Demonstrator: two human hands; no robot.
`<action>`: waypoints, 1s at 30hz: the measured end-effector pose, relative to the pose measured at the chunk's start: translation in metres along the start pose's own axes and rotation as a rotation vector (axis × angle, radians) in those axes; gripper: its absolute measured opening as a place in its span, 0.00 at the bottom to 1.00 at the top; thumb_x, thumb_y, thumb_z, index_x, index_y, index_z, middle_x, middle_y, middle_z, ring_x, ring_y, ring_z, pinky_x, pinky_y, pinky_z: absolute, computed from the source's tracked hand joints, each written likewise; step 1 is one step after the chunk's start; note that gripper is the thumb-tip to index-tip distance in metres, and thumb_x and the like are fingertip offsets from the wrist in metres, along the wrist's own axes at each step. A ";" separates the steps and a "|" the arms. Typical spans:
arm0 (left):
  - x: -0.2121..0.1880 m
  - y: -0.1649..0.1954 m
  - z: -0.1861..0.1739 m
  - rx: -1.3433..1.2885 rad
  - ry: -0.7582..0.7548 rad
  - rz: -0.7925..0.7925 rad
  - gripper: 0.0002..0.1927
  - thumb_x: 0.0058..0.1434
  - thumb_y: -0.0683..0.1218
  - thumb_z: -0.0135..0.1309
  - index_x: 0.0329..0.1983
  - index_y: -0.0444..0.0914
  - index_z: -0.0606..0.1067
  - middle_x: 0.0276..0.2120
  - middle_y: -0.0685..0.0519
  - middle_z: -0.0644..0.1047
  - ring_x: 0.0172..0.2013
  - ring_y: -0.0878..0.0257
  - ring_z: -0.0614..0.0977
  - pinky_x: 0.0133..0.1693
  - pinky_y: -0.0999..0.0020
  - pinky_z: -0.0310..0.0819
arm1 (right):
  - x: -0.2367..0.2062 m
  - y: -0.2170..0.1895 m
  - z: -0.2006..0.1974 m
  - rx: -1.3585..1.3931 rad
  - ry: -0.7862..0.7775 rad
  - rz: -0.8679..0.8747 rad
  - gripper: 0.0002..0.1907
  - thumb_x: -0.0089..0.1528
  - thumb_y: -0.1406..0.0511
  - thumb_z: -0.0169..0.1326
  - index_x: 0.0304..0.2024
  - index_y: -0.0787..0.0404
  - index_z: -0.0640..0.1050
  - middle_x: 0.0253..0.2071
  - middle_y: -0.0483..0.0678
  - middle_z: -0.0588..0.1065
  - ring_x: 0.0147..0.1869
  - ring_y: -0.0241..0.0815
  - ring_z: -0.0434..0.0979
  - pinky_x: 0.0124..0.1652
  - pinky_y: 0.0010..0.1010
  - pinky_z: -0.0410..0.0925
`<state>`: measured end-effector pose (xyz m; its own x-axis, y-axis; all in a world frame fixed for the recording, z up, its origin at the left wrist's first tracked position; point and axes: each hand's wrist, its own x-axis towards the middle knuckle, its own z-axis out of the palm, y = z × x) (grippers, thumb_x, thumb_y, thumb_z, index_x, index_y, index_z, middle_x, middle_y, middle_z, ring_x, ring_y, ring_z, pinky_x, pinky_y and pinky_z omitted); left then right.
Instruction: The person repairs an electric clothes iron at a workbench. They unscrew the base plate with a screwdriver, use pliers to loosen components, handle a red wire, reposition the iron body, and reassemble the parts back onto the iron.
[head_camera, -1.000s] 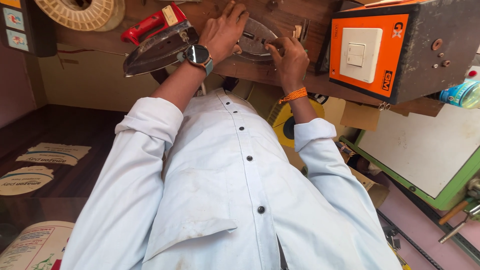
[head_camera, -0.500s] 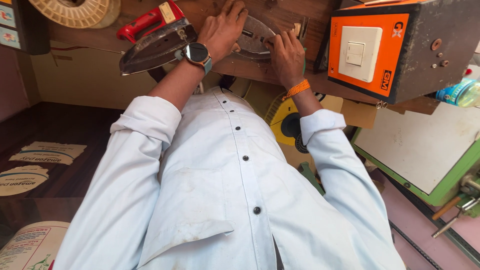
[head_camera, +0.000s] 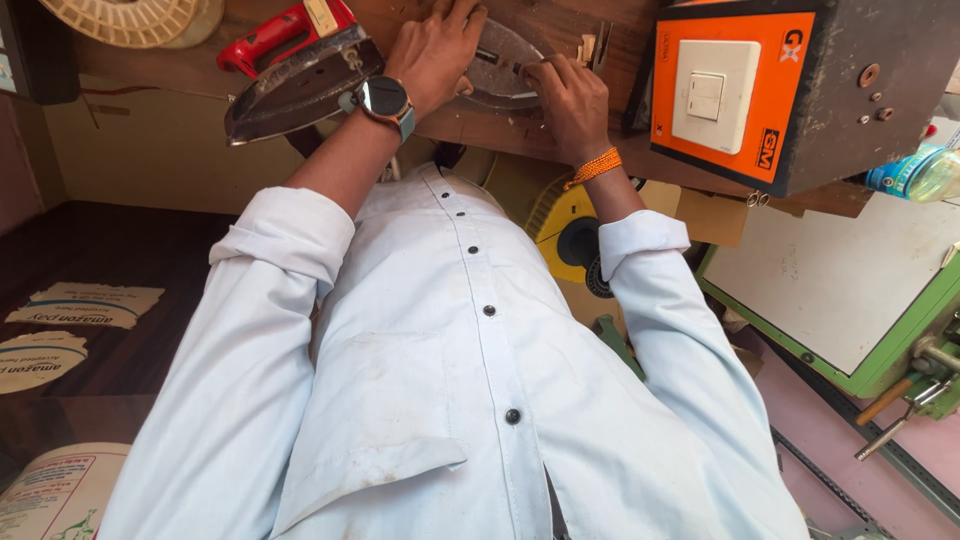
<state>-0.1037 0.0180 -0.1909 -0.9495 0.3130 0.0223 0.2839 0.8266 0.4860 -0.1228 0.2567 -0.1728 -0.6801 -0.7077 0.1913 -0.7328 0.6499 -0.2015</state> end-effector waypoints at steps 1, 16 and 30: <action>0.000 0.000 0.000 -0.017 -0.028 -0.010 0.47 0.41 0.48 0.76 0.64 0.31 0.69 0.60 0.47 0.69 0.57 0.48 0.76 0.43 0.53 0.82 | -0.001 -0.003 0.000 -0.019 0.003 0.033 0.07 0.66 0.64 0.64 0.43 0.57 0.80 0.37 0.43 0.78 0.39 0.40 0.80 0.37 0.33 0.73; 0.000 0.003 -0.001 0.005 -0.013 0.001 0.48 0.41 0.49 0.76 0.64 0.30 0.68 0.59 0.45 0.69 0.55 0.47 0.76 0.40 0.54 0.81 | 0.001 -0.008 0.004 0.107 0.034 0.201 0.09 0.64 0.63 0.67 0.40 0.58 0.79 0.38 0.45 0.78 0.39 0.42 0.82 0.36 0.34 0.74; -0.001 0.005 -0.002 0.056 0.017 0.021 0.47 0.41 0.49 0.77 0.63 0.33 0.69 0.63 0.48 0.66 0.63 0.49 0.71 0.47 0.53 0.81 | -0.006 -0.009 0.003 0.189 0.018 0.316 0.12 0.64 0.65 0.67 0.41 0.62 0.77 0.41 0.49 0.77 0.40 0.46 0.81 0.38 0.37 0.73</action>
<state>-0.1014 0.0208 -0.1873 -0.9453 0.3228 0.0473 0.3103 0.8449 0.4356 -0.1121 0.2548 -0.1753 -0.8741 -0.4737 0.1080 -0.4711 0.7719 -0.4269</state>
